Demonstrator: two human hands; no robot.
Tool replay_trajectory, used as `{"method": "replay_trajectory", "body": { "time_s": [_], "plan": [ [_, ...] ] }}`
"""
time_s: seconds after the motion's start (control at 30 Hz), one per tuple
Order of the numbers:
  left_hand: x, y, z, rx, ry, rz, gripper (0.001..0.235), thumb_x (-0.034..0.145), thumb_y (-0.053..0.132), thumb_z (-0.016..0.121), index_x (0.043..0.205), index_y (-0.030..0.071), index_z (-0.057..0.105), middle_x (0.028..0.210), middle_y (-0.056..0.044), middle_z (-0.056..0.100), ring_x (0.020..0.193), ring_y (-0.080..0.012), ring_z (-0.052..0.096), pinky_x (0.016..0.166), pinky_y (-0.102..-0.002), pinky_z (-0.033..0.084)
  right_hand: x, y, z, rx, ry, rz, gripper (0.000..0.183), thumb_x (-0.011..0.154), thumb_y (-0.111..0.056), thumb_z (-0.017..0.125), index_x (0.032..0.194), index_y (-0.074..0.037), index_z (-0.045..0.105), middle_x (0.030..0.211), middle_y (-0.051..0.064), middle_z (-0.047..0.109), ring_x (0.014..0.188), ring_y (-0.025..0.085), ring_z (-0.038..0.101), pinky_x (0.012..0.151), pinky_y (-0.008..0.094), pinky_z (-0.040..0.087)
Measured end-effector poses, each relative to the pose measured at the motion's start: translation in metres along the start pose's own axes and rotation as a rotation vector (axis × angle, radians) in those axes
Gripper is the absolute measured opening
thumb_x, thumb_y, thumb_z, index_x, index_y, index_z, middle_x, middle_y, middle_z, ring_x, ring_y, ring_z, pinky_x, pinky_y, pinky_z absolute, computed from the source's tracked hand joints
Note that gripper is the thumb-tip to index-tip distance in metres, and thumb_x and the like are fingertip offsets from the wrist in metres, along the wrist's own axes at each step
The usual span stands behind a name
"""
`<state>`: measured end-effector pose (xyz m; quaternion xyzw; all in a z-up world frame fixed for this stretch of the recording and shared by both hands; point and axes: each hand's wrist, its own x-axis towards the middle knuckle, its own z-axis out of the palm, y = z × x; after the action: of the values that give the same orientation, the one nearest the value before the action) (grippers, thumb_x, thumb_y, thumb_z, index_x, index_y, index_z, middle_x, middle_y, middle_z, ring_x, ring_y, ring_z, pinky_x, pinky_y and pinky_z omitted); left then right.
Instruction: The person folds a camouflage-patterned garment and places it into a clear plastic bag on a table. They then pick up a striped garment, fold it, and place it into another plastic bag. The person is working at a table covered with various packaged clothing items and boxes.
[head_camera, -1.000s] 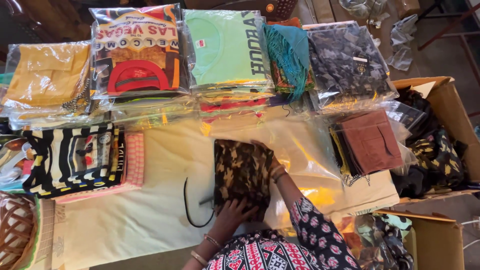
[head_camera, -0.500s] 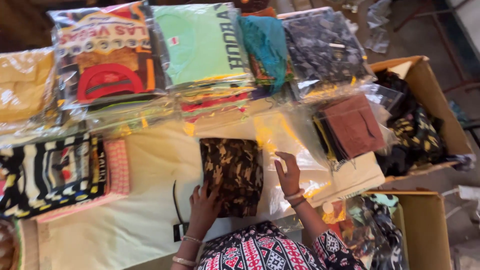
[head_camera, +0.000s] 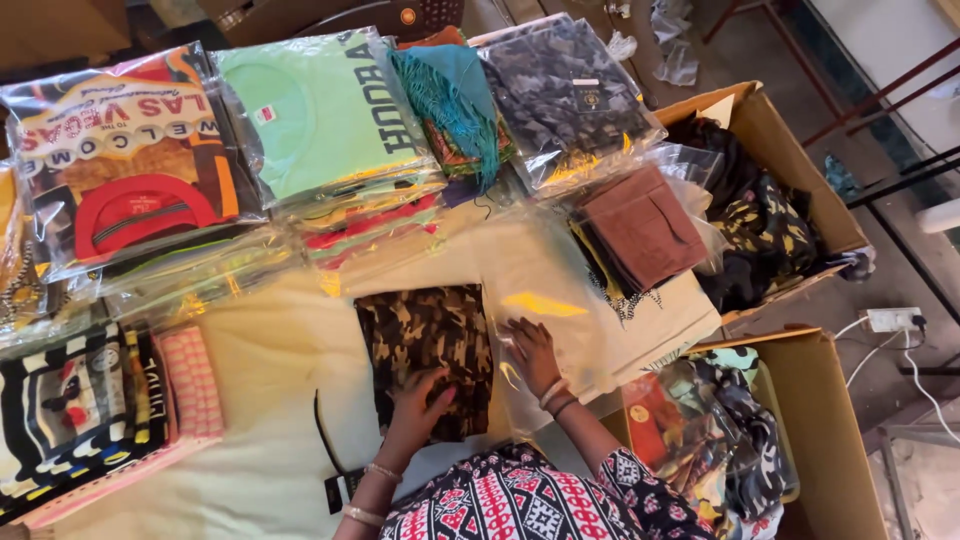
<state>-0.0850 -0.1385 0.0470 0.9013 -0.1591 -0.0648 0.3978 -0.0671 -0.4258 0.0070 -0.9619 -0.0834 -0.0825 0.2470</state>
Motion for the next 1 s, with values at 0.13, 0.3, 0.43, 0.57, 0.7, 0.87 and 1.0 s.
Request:
{"method": "replay_trajectory", "body": {
  "time_s": [0.13,0.3,0.43,0.57,0.7,0.87,1.0],
  "plan": [
    [0.027,-0.001,0.012,-0.871,-0.162,-0.314,0.052,0.094,0.028,0.066,0.143,0.020,0.052,0.146,-0.009,0.056,0.130,-0.0197,0.057,0.102,-0.036,0.051,0.026,-0.055,-0.022,0.174,0.067,-0.055,0.042,0.097,-0.024,0.066,0.138,-0.018,0.063,0.145,0.008,0.061,0.140,0.032,0.050,0.119,0.050,0.032],
    [0.032,-0.014,0.008,-1.279,-0.034,-0.533,0.052,0.092,0.020,0.067,0.142,0.022,0.051,0.138,-0.011,0.059,0.115,-0.0172,0.061,0.089,-0.032,0.053,0.035,-0.106,-0.022,0.351,-0.107,-0.353,0.048,0.093,-0.026,0.071,0.137,-0.008,0.063,0.142,0.017,0.059,0.134,0.038,0.051,0.115,0.054,0.032],
    [0.010,-0.074,0.010,-1.156,0.245,-0.433,0.030,0.097,0.011,0.067,0.125,0.001,0.065,0.110,-0.013,0.072,0.093,-0.0191,0.070,0.078,-0.032,0.057,0.024,-0.050,0.010,0.478,0.016,-0.124,0.037,0.090,-0.022,0.076,0.124,-0.009,0.067,0.132,0.015,0.065,0.126,0.036,0.058,0.110,0.046,0.045],
    [-0.030,-0.103,-0.001,-1.127,0.500,-0.590,0.019,0.098,0.014,0.067,0.114,0.003,0.067,0.088,-0.013,0.073,0.072,-0.0220,0.071,0.066,-0.035,0.059,0.013,0.004,0.002,0.268,0.196,0.106,0.053,0.082,-0.012,0.082,0.131,-0.006,0.062,0.126,0.018,0.062,0.118,0.036,0.057,0.102,0.045,0.047],
    [-0.065,-0.117,0.002,-1.204,0.620,-0.606,0.017,0.097,0.014,0.068,0.109,0.002,0.064,0.088,-0.013,0.071,0.072,-0.0235,0.072,0.067,-0.037,0.061,-0.004,0.008,0.036,0.676,-0.045,0.370,0.060,0.084,-0.013,0.080,0.138,-0.007,0.054,0.117,0.010,0.063,0.099,0.020,0.065,0.081,0.033,0.058],
    [-0.098,-0.131,0.011,-1.202,0.763,-0.612,0.020,0.098,0.016,0.069,0.108,0.000,0.063,0.085,-0.011,0.068,0.073,-0.0226,0.070,0.067,-0.041,0.062,0.016,-0.042,0.031,0.609,-0.208,0.468,0.047,0.088,-0.013,0.079,0.133,-0.013,0.065,0.068,0.006,0.058,0.057,0.014,0.056,0.055,0.032,0.049],
    [-0.102,-0.116,-0.002,-1.230,0.827,-0.631,0.019,0.099,0.019,0.069,0.105,0.002,0.062,0.084,-0.009,0.068,0.071,-0.0208,0.069,0.068,-0.039,0.063,0.051,-0.049,0.044,0.628,-0.142,0.268,0.033,0.090,-0.011,0.078,0.121,-0.010,0.067,0.075,0.006,0.066,0.068,0.015,0.060,0.063,0.031,0.052]
  ]
}}
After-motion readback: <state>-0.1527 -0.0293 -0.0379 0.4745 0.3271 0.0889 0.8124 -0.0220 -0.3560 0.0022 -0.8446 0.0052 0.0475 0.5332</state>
